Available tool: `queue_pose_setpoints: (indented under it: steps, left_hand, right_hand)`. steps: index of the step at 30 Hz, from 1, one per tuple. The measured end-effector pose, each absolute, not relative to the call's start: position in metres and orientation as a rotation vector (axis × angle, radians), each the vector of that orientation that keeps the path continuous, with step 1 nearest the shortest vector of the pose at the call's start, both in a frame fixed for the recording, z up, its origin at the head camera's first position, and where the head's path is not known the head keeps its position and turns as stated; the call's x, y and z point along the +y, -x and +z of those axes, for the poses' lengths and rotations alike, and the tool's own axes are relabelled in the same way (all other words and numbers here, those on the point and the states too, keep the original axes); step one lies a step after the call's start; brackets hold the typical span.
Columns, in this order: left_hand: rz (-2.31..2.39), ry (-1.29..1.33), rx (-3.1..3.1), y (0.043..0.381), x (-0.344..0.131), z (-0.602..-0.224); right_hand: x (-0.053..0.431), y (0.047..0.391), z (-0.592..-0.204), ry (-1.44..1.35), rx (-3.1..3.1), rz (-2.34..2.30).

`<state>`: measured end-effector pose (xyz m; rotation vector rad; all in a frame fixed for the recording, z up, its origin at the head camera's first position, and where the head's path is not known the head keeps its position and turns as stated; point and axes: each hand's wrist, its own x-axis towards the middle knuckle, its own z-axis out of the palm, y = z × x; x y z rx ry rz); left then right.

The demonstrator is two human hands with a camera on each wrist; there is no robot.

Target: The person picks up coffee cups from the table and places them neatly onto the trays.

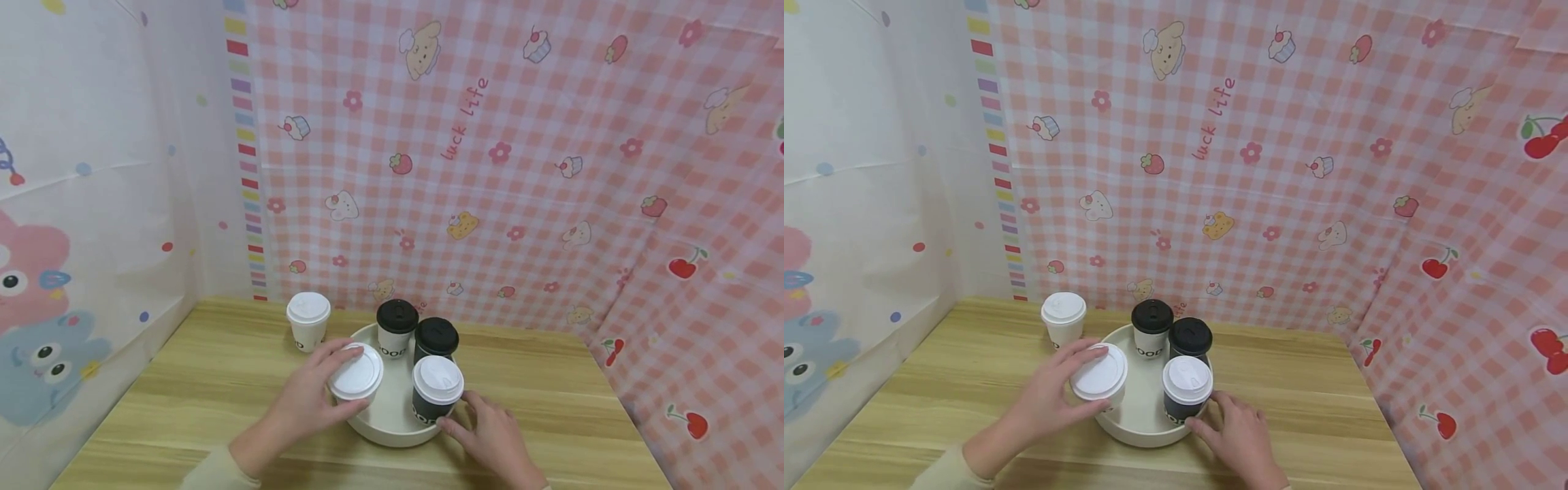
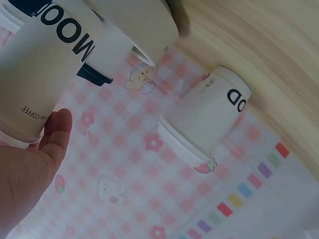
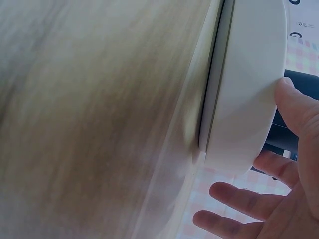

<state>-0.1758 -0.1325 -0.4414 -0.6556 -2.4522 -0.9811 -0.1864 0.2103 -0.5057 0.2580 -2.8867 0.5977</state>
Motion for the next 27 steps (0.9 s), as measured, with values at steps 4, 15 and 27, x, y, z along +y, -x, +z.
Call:
queue_pose_setpoints:
  steps: [4, 15, 27]
  left_hand:
    - [-0.982, 0.664, -2.452, 0.176, -0.128, -0.443]
    - [-0.985, 0.713, -2.450, 0.177, -0.115, -0.447]
    - [-0.950, 0.784, -2.444, 0.181, -0.104, -0.456]
  right_hand:
    - [0.209, 0.186, -0.507, -0.268, -2.859, 0.594]
    - [0.209, 0.186, -0.507, -0.256, -2.862, 0.579]
    - [0.208, 0.185, -0.507, -0.248, -2.861, 0.608]
